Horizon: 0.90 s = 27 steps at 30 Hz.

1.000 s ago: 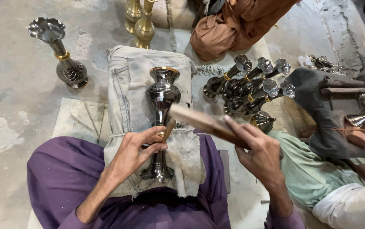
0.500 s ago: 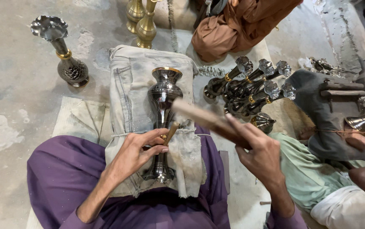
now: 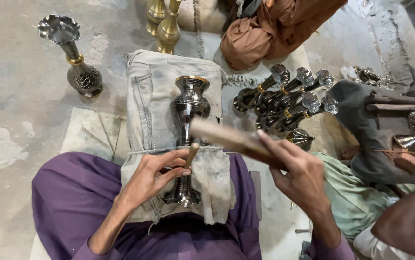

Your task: The person sits on the floor with a brass vase resting on a cloth pad, holds a small punch against the vase surface, and repeatedly strikes the punch with a wooden mallet to engrave decorative patterns, repositioning the punch around the vase as they work.

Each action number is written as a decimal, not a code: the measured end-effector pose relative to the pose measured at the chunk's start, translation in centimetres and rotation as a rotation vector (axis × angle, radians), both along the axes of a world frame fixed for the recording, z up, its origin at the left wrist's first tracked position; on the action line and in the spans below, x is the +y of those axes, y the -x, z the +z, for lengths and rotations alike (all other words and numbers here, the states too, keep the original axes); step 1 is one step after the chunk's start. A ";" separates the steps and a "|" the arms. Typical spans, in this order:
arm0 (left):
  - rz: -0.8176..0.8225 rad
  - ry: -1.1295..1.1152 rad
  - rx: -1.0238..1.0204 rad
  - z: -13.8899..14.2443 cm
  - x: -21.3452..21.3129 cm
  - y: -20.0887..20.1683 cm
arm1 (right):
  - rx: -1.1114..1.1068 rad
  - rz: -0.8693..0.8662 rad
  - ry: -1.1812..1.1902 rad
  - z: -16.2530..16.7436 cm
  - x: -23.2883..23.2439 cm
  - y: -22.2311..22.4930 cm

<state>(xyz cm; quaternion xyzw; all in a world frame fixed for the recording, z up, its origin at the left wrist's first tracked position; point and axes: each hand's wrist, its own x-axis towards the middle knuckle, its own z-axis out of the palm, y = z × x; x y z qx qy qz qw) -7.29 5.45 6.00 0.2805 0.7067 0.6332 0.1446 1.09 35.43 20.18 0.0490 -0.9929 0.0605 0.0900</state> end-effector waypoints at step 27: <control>-0.015 -0.108 0.006 -3.5 -0.7 -0.5 | -0.042 0.182 -0.186 3.2 -1.6 1.7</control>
